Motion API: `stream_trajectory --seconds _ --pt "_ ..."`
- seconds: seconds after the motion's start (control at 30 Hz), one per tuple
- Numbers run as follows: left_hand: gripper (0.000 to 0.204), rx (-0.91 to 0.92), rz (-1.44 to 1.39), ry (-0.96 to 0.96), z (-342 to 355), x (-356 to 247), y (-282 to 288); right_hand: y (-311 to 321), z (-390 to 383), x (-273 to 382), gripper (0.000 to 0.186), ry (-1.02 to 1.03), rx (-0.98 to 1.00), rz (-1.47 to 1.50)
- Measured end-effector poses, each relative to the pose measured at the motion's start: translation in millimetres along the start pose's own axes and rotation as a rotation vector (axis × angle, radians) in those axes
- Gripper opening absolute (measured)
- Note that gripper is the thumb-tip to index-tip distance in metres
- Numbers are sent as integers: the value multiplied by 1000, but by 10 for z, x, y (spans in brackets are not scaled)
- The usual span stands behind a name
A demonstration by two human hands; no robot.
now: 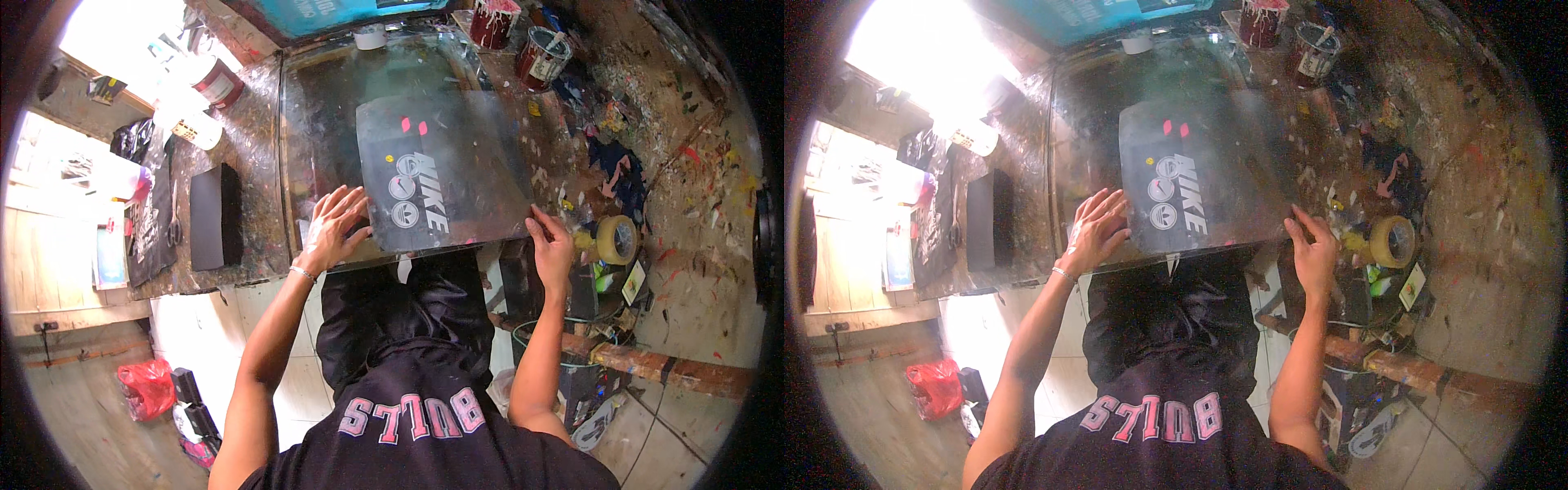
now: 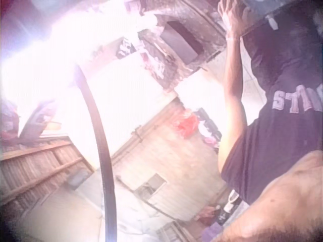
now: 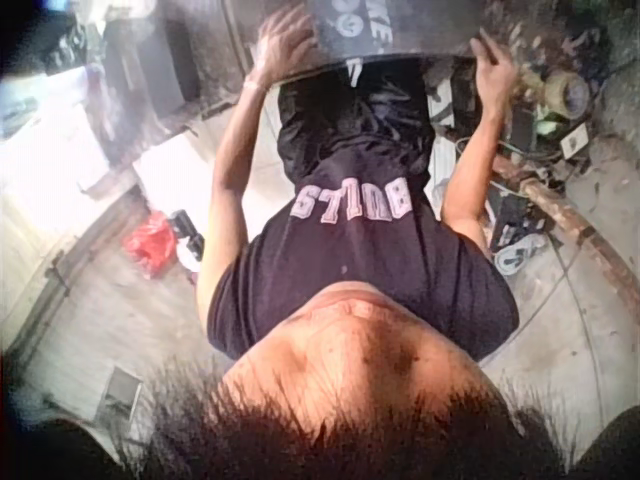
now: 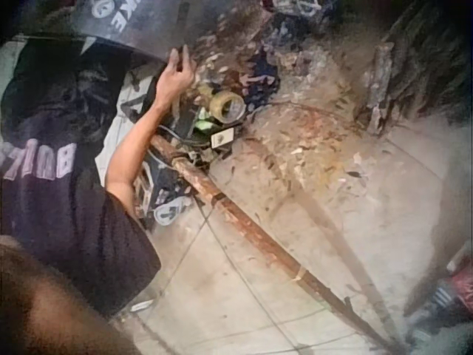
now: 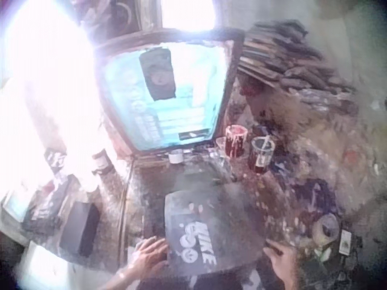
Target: The person scoops ink from a container and spreads it across a screen-printing frame using a squeegee. They then flip the frame, place a black rectangular object on the work surface, and use a ruler to measure and align the object under the screen.
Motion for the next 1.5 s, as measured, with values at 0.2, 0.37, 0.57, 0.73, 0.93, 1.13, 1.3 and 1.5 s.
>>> stream_trajectory --seconds 0.2,0.37,0.57,0.73,0.93,1.13,1.3,1.5 --pt "76 75 35 -19 100 14 -94 2 -75 86 36 -1 -14 -16" --pt "89 110 95 4 113 -34 -159 20 -146 50 34 -11 -53 -11" --pt "90 93 76 -27 99 -32 -131 23 -125 32 32 -97 -14 -26" --pt "90 97 83 -43 93 -13 -148 -3 -89 73 33 -26 -22 -77" --pt "90 80 92 -46 103 -28 -142 25 -105 -69 36 -126 -30 -56" --pt "90 59 75 -55 101 -17 -144 68 -87 -65 37 -181 -57 -41" --pt "90 61 72 -42 103 -14 -140 34 -115 -122 38 -211 -26 -29" --pt "90 67 76 -34 100 -18 -139 41 -121 -80 38 -110 -51 -64"
Point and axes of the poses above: each hand's wrist, its own z-axis towards the middle knuckle, its own y-axis out of the back of the hand, x = y × z, the point moved 10 cm from there along z, towards the middle knuckle, and after that the axes turned 9 degrees about y, right-handed, at the moved point
